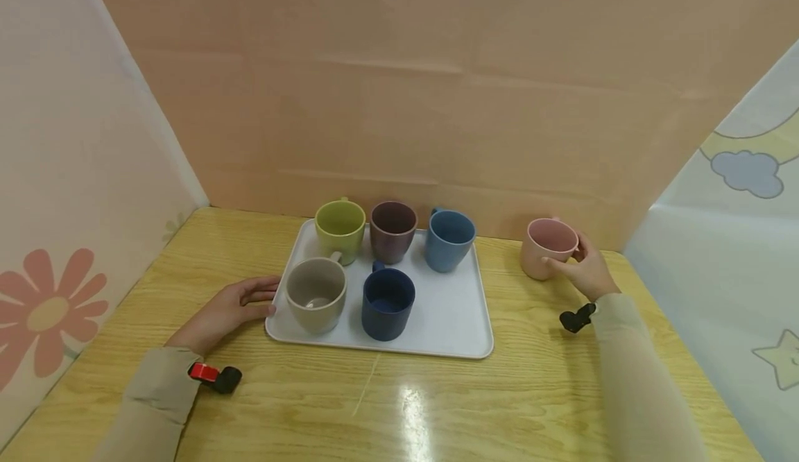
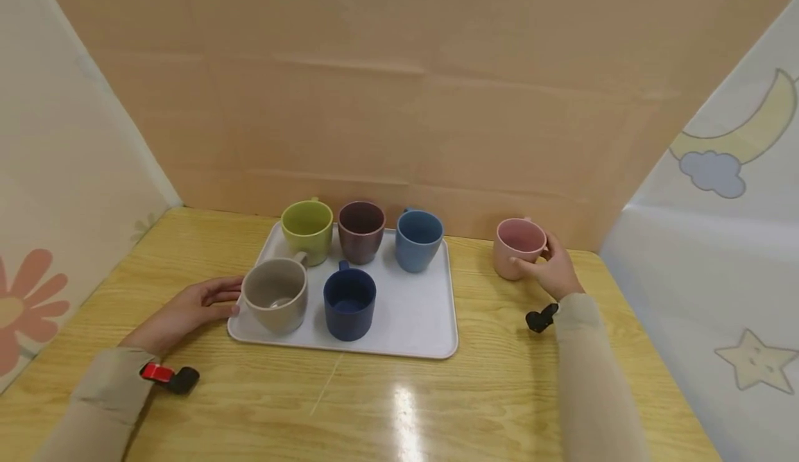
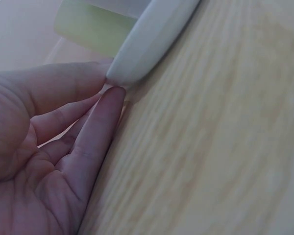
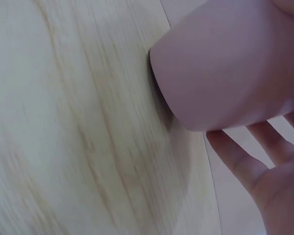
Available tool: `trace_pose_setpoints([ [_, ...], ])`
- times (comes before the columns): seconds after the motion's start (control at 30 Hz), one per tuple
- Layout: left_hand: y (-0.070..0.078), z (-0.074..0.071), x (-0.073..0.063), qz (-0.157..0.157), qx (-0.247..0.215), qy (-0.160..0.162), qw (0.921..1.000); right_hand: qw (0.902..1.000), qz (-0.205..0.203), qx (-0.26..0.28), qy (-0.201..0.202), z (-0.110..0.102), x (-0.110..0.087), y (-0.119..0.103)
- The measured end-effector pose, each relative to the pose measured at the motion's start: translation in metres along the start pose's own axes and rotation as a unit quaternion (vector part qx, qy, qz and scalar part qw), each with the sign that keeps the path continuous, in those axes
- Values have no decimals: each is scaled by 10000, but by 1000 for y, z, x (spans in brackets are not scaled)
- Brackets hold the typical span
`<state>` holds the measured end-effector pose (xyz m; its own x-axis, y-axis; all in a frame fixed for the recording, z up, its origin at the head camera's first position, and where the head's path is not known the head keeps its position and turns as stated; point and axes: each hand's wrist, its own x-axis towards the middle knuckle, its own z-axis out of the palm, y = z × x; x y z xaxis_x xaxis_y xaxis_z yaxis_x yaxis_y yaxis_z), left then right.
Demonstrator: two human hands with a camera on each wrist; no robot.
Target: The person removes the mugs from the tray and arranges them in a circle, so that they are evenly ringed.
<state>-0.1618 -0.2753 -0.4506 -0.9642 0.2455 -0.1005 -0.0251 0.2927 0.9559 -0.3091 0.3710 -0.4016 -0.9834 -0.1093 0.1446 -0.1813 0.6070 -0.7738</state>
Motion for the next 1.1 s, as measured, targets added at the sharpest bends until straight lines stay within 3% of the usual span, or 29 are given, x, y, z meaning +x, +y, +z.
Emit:
trace_pose_setpoints([
  [0.47,1,0,-2,-50,22,16,10000,9938,151,930,-585,-10,-2,7],
  [0.8,3,-1,-2,-63,107,15,9999,9884,196,1419,-512,-9,-4,10],
  [0.93,4,-1,-3,-73,113,-3,9999,9893,249,1433,143,-6,-9,5],
  [1.0,3,-1,-3,-86,126,-2,9999,9896,270,1177,787,-3,-13,0],
  [1.1,3,-1,-3,-98,115,-3,9999,9762,274,870,1967,6,-19,-10],
])
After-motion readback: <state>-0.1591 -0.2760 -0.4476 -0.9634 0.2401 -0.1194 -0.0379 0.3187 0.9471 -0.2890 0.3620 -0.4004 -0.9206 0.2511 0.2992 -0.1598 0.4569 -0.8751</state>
